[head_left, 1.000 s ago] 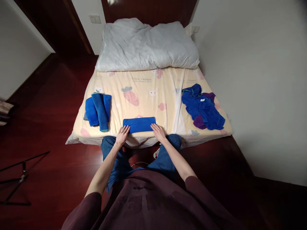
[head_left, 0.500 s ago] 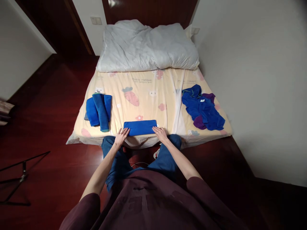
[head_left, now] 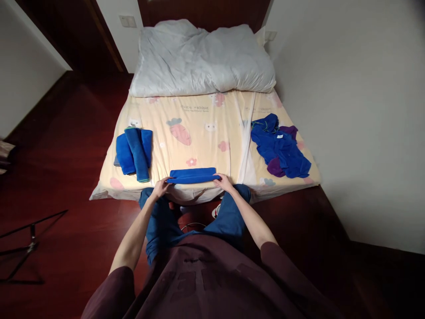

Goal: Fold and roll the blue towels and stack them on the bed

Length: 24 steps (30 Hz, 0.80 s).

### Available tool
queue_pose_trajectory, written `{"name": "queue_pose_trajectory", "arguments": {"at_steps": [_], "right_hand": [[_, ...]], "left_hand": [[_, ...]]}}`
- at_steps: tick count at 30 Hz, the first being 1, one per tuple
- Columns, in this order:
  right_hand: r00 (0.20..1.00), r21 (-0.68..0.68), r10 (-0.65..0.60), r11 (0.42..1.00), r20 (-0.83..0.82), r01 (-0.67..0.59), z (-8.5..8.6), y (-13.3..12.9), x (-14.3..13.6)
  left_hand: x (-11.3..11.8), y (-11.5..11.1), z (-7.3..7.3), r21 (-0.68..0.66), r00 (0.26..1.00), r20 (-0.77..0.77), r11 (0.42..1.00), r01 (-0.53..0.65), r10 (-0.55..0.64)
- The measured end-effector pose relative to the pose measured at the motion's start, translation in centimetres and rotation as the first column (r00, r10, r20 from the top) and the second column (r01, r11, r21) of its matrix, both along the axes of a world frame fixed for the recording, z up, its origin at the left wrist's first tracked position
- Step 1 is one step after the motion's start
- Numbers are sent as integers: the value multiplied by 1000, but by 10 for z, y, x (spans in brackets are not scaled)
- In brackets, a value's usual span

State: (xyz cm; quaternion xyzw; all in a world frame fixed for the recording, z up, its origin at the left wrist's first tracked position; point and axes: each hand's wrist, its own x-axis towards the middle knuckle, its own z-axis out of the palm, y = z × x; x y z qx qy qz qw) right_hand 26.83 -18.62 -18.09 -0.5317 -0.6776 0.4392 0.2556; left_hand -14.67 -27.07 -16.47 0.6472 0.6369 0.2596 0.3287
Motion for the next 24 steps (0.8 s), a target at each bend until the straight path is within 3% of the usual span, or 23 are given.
{"name": "queue_pose_trajectory", "arguments": {"at_steps": [3, 6, 17, 21, 24], "right_hand": [[989, -41, -128, 991, -77, 125, -2, 7, -8], [980, -36, -176, 984, -90, 174, -1, 15, -14], [984, -35, -175, 984, -24, 175, 6, 23, -19], [965, 141, -196, 975, 176, 173, 16, 11, -23], [908, 347, -124, 938, 400, -25, 30, -2, -34]], "left_hand": [[4, 8, -1, -20, 983, 71, 985, -170, 171], [11, 18, -3, -31, 961, 66, 963, -267, 269], [10, 25, -9, -57, 958, -7, 956, -288, 288], [19, 20, -2, 84, 951, -140, 960, -266, 275], [35, 15, 9, 278, 930, -271, 945, -172, 249]]}}
